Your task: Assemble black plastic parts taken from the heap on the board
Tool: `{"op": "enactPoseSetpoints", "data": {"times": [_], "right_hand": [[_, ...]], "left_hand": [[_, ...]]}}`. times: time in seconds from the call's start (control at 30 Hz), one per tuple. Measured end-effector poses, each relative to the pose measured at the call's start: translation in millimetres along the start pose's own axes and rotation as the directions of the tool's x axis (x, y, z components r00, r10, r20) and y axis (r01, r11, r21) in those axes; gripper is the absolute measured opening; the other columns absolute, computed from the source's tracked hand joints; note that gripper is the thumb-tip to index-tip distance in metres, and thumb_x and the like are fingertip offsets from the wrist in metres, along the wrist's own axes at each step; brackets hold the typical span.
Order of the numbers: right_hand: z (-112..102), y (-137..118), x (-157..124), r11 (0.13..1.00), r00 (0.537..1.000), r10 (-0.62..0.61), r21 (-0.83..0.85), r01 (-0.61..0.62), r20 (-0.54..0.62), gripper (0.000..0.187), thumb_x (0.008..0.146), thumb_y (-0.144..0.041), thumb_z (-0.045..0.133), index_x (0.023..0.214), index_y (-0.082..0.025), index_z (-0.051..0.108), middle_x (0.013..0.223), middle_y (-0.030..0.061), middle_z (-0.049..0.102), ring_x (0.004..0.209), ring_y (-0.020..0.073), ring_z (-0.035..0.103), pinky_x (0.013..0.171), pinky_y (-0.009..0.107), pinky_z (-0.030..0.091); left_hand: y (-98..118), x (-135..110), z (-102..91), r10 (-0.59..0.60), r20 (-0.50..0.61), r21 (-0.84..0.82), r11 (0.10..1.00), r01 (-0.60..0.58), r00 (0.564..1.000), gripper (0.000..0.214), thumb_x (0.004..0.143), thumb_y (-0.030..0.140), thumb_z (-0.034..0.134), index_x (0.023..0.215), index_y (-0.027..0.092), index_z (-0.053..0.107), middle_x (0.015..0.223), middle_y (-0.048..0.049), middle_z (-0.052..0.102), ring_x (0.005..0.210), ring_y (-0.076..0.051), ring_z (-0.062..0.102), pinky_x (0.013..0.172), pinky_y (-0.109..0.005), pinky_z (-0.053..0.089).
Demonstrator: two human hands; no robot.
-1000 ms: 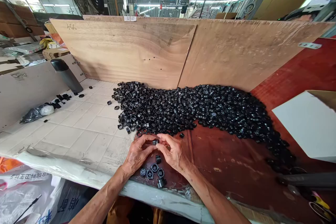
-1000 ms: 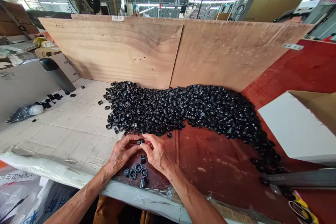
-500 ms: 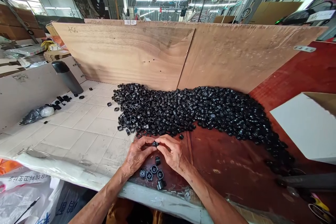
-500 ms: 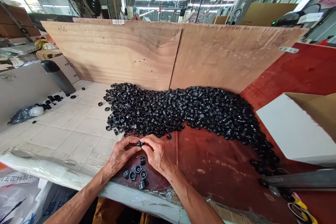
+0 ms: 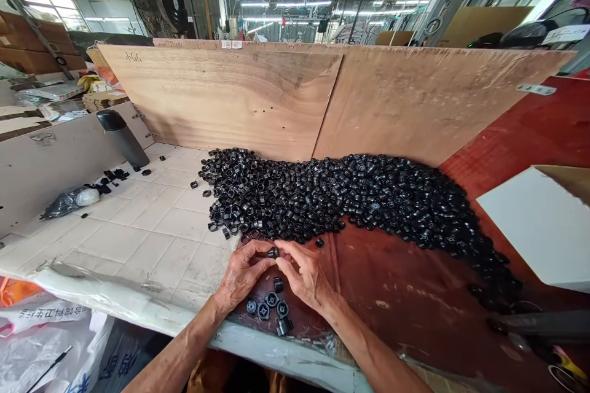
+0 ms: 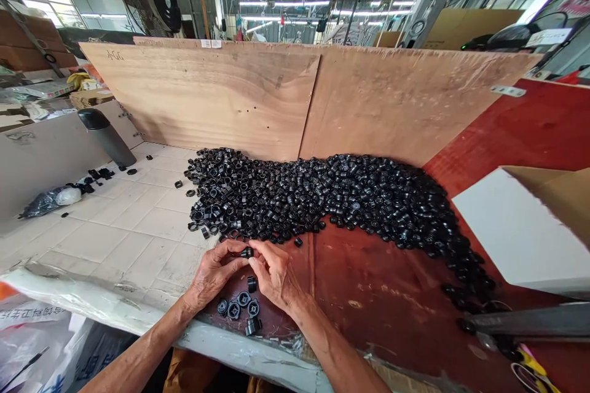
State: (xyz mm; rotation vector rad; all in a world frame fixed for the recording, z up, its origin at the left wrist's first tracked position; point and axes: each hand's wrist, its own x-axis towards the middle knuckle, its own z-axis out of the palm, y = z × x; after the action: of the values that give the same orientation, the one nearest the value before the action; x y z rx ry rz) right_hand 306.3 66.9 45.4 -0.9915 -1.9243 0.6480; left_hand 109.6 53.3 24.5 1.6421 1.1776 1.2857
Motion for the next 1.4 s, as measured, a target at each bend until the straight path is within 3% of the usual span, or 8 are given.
{"op": "enactPoseSetpoints", "data": {"times": [0.1,0.17,0.77,0.9,1.0,1.17,1.3,1.4], "right_hand": [[-1,-1,0,0.998,1.000,0.029,-0.054,-0.029,0.005,0.036,0.103,-0.034,0.052,0.076,-0.019,0.069,0.060,0.0004,0.060,0.055,0.0149,0.055,0.057,0.025,0.044],[-2,-3,1,0.997,0.998,0.066,-0.044,-0.066,0.006,0.041,0.102,-0.037,0.054,0.066,-0.019,0.062,0.056,-0.0013,0.055,0.052,0.0132,0.051,0.055,0.025,0.040],[-12,-11,3,0.993,0.992,0.122,0.006,-0.122,0.021,0.023,0.095,-0.032,0.061,0.075,-0.021,0.064,0.066,-0.0004,0.063,0.060,0.0155,0.060,0.061,0.026,0.046],[-10,-8,3,0.992,0.996,0.075,0.093,-0.079,0.047,0.012,0.092,-0.024,0.060,0.098,-0.020,0.069,0.088,0.0036,0.072,0.073,0.0168,0.067,0.067,0.026,0.052],[-6,-4,1,0.986,0.990,0.126,0.104,-0.133,0.066,0.009,0.092,-0.023,0.059,0.088,-0.020,0.066,0.070,-0.0003,0.065,0.062,0.0156,0.062,0.061,0.025,0.049],[-1,-4,-2,0.977,0.989,0.139,0.155,-0.146,0.057,0.005,0.090,-0.022,0.059,0.089,-0.021,0.064,0.076,-0.0003,0.065,0.063,0.0144,0.062,0.059,0.024,0.049],[0,-5,-5,0.937,0.952,0.248,0.206,-0.284,0.182,0.006,0.092,-0.023,0.056,0.089,-0.021,0.061,0.061,-0.0056,0.058,0.051,0.0125,0.057,0.051,0.022,0.042],[-4,-3,-5,0.919,0.905,0.313,0.150,-0.365,0.289,0.005,0.086,-0.020,0.062,0.081,-0.020,0.062,0.056,-0.0068,0.056,0.049,0.0117,0.054,0.048,0.021,0.035]], "left_hand": [[-1,0,-0.2,-0.026,0.002,-0.004,1.000,0.026,1.000,0.019,0.089,0.035,0.078,0.102,0.023,0.076,0.102,-0.0039,0.079,0.097,-0.021,0.075,0.091,-0.034,0.060],[-1,0,-0.2,-0.046,0.013,-0.021,0.999,0.046,0.999,0.020,0.089,0.037,0.077,0.102,0.022,0.076,0.103,-0.0043,0.079,0.097,-0.021,0.075,0.090,-0.034,0.061],[3,1,0.1,-0.095,0.013,0.004,0.995,0.095,0.995,0.024,0.088,0.042,0.077,0.100,0.022,0.076,0.099,-0.0038,0.079,0.092,-0.021,0.074,0.087,-0.034,0.061],[-1,0,-0.2,-0.099,0.052,-0.021,0.995,0.100,0.994,0.025,0.090,0.042,0.076,0.104,0.022,0.076,0.100,-0.0030,0.079,0.090,-0.020,0.074,0.086,-0.033,0.061],[-1,0,-0.7,-0.096,0.051,-0.019,0.995,0.097,0.994,0.024,0.089,0.042,0.077,0.104,0.023,0.077,0.099,-0.0024,0.080,0.091,-0.020,0.075,0.087,-0.033,0.061],[2,-1,-0.6,-0.112,0.082,-0.013,0.993,0.114,0.990,0.023,0.088,0.042,0.078,0.101,0.023,0.077,0.099,-0.0022,0.081,0.089,-0.020,0.075,0.085,-0.032,0.061],[6,-3,-5.6,-0.088,0.150,0.050,0.995,0.081,0.985,0.021,0.091,0.039,0.074,0.106,0.024,0.076,0.105,-0.0035,0.080,0.094,-0.021,0.074,0.088,-0.033,0.060],[14,-4,-13.2,-0.064,0.282,0.147,0.989,0.023,0.957,0.016,0.092,0.033,0.071,0.104,0.023,0.075,0.097,-0.0036,0.078,0.087,-0.020,0.072,0.081,-0.031,0.058]]}}
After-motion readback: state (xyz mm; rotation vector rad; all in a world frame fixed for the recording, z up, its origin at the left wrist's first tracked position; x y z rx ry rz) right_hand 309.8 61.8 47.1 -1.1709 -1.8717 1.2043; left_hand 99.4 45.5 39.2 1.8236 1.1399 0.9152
